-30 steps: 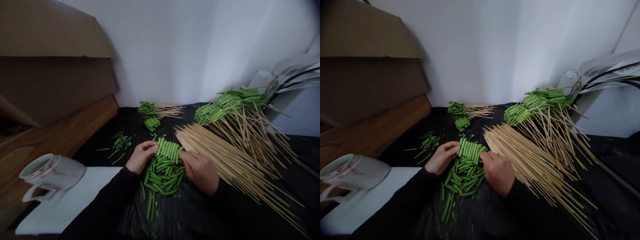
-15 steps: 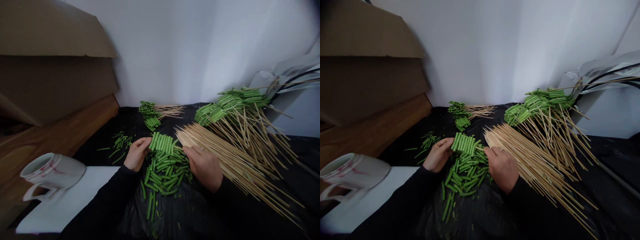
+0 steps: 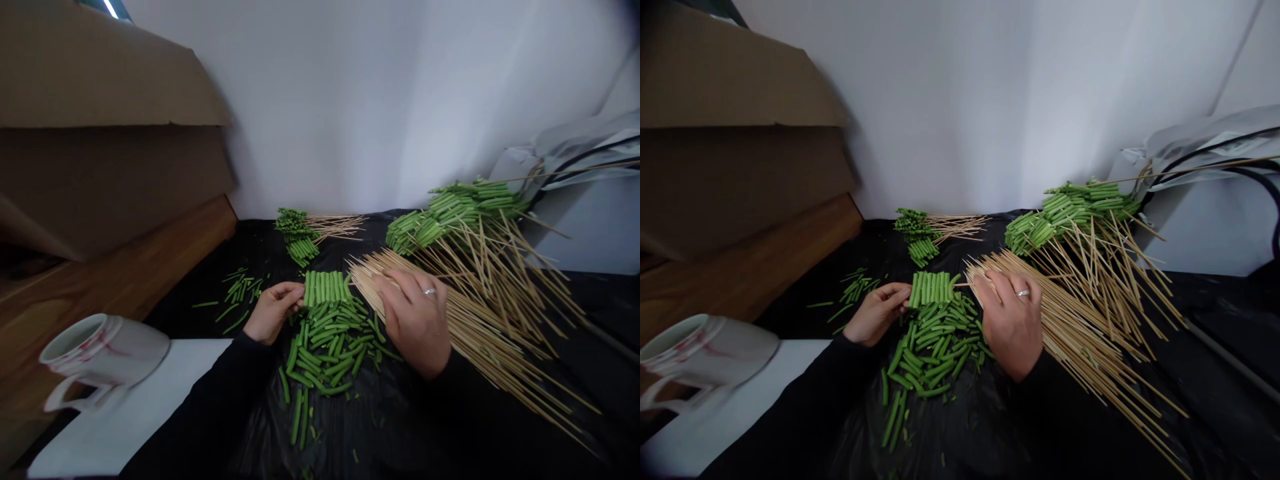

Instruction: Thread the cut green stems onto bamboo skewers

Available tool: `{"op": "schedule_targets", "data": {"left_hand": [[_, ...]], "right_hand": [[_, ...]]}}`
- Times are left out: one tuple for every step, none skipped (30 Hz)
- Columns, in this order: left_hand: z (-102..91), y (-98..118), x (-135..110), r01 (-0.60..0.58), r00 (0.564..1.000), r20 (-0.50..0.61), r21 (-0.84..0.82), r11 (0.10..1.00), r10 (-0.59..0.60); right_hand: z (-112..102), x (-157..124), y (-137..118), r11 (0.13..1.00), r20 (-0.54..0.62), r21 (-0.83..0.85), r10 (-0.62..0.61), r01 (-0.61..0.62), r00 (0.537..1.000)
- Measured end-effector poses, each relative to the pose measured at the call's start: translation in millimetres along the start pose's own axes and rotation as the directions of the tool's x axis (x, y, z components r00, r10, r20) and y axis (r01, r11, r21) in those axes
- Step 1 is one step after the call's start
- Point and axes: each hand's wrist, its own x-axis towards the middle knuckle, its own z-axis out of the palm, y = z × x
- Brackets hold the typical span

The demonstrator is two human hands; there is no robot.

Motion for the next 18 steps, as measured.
{"op": "schedule_targets", "data": {"left_hand": [[-1.7,2,1,-0.010,1.000,-0.020,-0.018,1.000,0.010],[-3.6,3,2,-0.024,0.999,-0.043,-0.034,0.999,0.022],[-5.7,5,3,-0.034,0.997,-0.067,-0.047,0.998,0.031],[-7.8,7,4,-0.040,0.995,-0.091,-0.057,0.998,0.035],[-10.0,8,6,-0.044,0.993,-0.117,-0.065,0.997,0.036],[-12.2,10,7,-0.045,0.989,-0.143,-0.068,0.997,0.035],[-14.3,12,9,-0.047,0.985,-0.168,-0.066,0.997,0.035],[-16.2,15,11,-0.049,0.981,-0.190,-0.058,0.997,0.037],[-17.9,18,14,-0.053,0.977,-0.207,-0.045,0.998,0.043],[-19.2,22,17,-0.064,0.974,-0.219,-0.026,0.998,0.057],[-20.1,28,21,-0.082,0.970,-0.230,-0.005,0.997,0.079],[-20.4,34,27,-0.107,0.965,-0.238,0.018,0.994,0.109],[-20.1,42,34,-0.142,0.957,-0.250,0.039,0.989,0.147],[-19.1,50,42,-0.168,0.950,-0.261,0.044,0.985,0.174],[-17.3,58,52,-0.189,0.944,-0.267,0.048,0.981,0.195],[-15.0,66,63,-0.212,0.937,-0.274,0.054,0.976,0.219],[-12.2,74,75,-0.235,0.928,-0.284,0.063,0.970,0.243],[-9.2,82,88,-0.254,0.918,-0.294,0.075,0.964,0.265]], "right_hand": [[-1,0,-3,1.000,-0.035,0.001,0.008,-0.008,0.999],[-1,0,-5,1.000,-0.061,0.007,0.006,-0.006,0.998],[-2,0,-7,1.000,-0.073,0.018,-0.005,0.007,0.997],[-2,-1,-9,0.999,-0.075,0.033,-0.020,0.022,0.997],[-1,-1,-10,0.998,-0.067,0.050,-0.032,0.036,0.997],[-1,-2,-11,0.997,-0.051,0.067,-0.043,0.046,0.998],[0,-4,-11,0.995,-0.029,0.085,-0.051,0.053,0.998],[1,-5,-11,0.993,-0.006,0.102,-0.057,0.057,0.998],[2,-6,-11,0.991,0.016,0.116,-0.063,0.061,0.998],[3,-8,-11,0.990,0.034,0.129,-0.070,0.065,0.997],[3,-9,-11,0.988,0.048,0.139,-0.080,0.072,0.996],[4,-10,-11,0.986,0.057,0.148,-0.090,0.081,0.994],[4,-10,-11,0.984,0.062,0.157,-0.099,0.088,0.993],[4,-11,-12,0.982,0.065,0.165,-0.108,0.096,0.992],[4,-11,-12,0.979,0.068,0.174,-0.116,0.103,0.991],[4,-12,-13,0.978,0.071,0.182,-0.121,0.106,0.990],[5,-12,-13,0.976,0.078,0.190,-0.126,0.109,0.989],[5,-12,-13,0.974,0.088,0.198,-0.130,0.111,0.988]]}}
